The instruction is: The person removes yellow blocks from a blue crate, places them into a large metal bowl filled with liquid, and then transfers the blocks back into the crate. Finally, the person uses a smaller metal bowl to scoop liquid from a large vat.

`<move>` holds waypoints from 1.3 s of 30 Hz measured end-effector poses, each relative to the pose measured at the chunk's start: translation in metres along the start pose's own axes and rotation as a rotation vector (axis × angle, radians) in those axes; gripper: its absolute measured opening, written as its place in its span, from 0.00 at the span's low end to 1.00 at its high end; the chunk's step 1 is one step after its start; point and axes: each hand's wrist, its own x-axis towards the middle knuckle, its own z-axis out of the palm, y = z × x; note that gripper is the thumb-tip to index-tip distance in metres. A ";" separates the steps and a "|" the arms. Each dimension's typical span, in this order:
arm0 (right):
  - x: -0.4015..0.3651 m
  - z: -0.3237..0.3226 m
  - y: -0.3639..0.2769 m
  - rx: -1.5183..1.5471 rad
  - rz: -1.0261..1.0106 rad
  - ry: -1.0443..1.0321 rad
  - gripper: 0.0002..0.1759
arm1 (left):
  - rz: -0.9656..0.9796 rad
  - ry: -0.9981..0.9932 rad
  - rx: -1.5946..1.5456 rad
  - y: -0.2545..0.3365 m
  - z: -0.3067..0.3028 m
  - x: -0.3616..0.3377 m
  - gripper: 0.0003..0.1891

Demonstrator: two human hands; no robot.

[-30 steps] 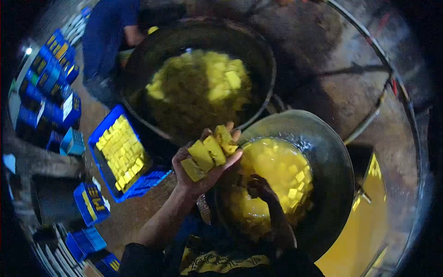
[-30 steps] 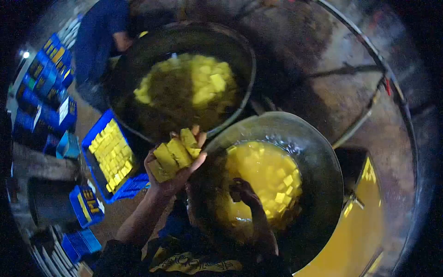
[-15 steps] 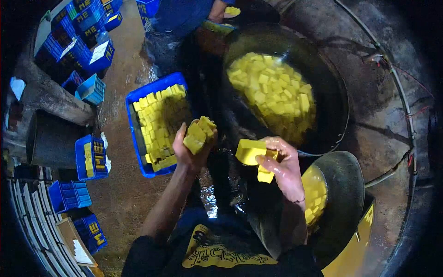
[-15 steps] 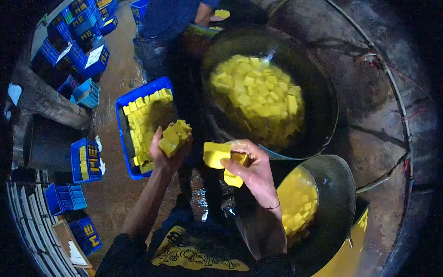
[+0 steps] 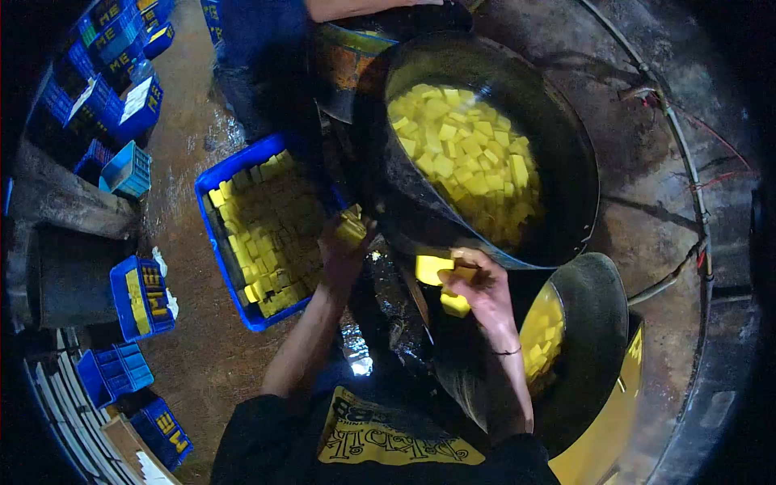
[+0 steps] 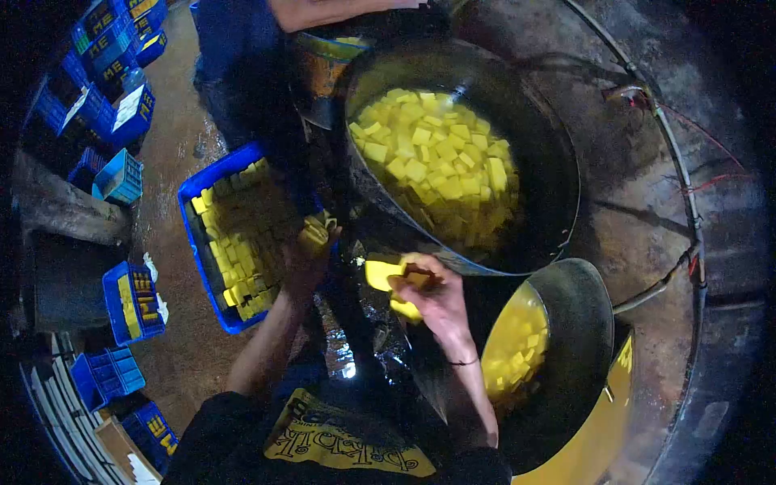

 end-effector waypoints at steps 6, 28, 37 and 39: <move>0.016 0.024 -0.007 -0.317 -0.123 -0.172 0.15 | -0.384 -0.031 -0.465 -0.029 0.003 -0.033 0.15; -0.030 0.030 0.103 -0.839 -0.173 -0.278 0.40 | -0.519 -0.057 -0.293 -0.059 -0.003 -0.137 0.22; -0.103 -0.221 0.030 -0.514 -0.139 0.737 0.15 | -0.671 -0.193 -0.270 -0.083 0.034 -0.140 0.25; -0.105 -0.304 0.137 -0.674 0.035 0.574 0.15 | -0.525 -0.254 -0.017 -0.093 0.040 -0.144 0.24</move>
